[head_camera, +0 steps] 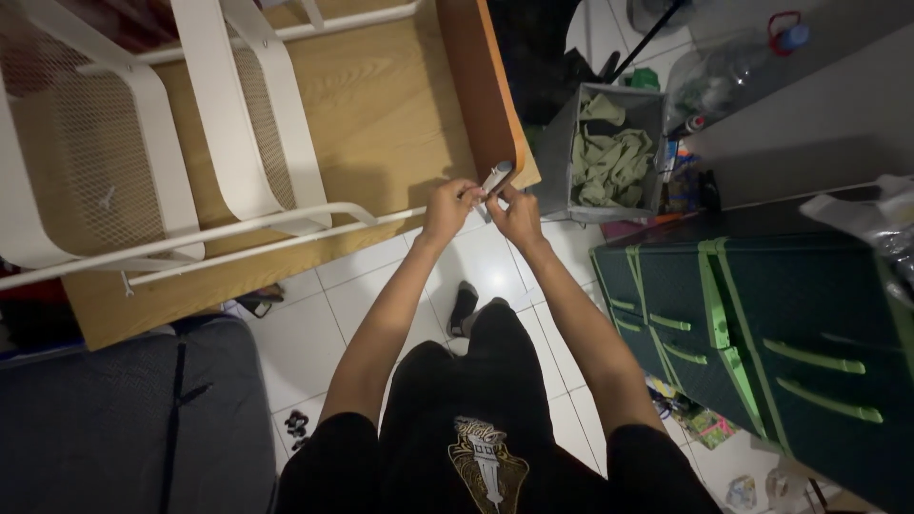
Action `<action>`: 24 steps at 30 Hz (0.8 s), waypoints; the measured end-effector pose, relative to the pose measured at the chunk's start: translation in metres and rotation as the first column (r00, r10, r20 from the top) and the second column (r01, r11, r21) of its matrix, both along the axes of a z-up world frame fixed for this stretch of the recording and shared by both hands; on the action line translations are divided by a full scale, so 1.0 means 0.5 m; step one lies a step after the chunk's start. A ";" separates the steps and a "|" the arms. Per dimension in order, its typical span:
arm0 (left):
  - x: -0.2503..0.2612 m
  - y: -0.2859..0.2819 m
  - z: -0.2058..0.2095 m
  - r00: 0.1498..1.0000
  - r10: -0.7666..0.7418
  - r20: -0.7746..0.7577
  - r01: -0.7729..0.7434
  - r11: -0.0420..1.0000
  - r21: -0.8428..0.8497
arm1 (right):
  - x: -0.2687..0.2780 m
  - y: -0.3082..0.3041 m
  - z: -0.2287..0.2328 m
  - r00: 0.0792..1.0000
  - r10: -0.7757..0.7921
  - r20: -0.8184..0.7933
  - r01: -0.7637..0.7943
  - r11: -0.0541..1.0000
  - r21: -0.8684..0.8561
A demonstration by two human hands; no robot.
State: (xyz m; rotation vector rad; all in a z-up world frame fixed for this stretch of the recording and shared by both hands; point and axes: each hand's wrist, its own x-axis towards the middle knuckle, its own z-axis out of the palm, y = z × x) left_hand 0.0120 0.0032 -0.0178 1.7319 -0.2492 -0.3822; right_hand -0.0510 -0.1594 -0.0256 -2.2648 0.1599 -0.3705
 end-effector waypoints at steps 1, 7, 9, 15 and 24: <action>-0.002 0.002 0.006 1.000 -0.010 0.027 0.009 0.999 0.034 | 0.000 0.002 0.000 1.000 0.005 0.010 -0.005 1.000 0.009; -0.039 -0.003 0.038 0.892 0.045 0.449 -0.098 0.991 0.095 | 0.000 0.006 0.009 0.998 0.016 0.064 -0.016 1.000 -0.004; -0.055 -0.005 0.035 0.919 0.070 0.387 -0.106 0.992 0.073 | -0.002 0.010 0.015 1.000 -0.006 0.003 0.006 1.000 0.014; -0.018 -0.005 -0.006 0.994 0.052 0.092 -0.038 0.988 -0.152 | -0.005 0.013 0.030 0.999 -0.010 -0.036 0.011 0.999 0.037; -0.017 -0.002 0.034 0.939 -0.065 0.338 0.007 0.986 0.168 | -0.004 0.010 0.016 0.999 -0.018 -0.027 0.019 0.999 0.037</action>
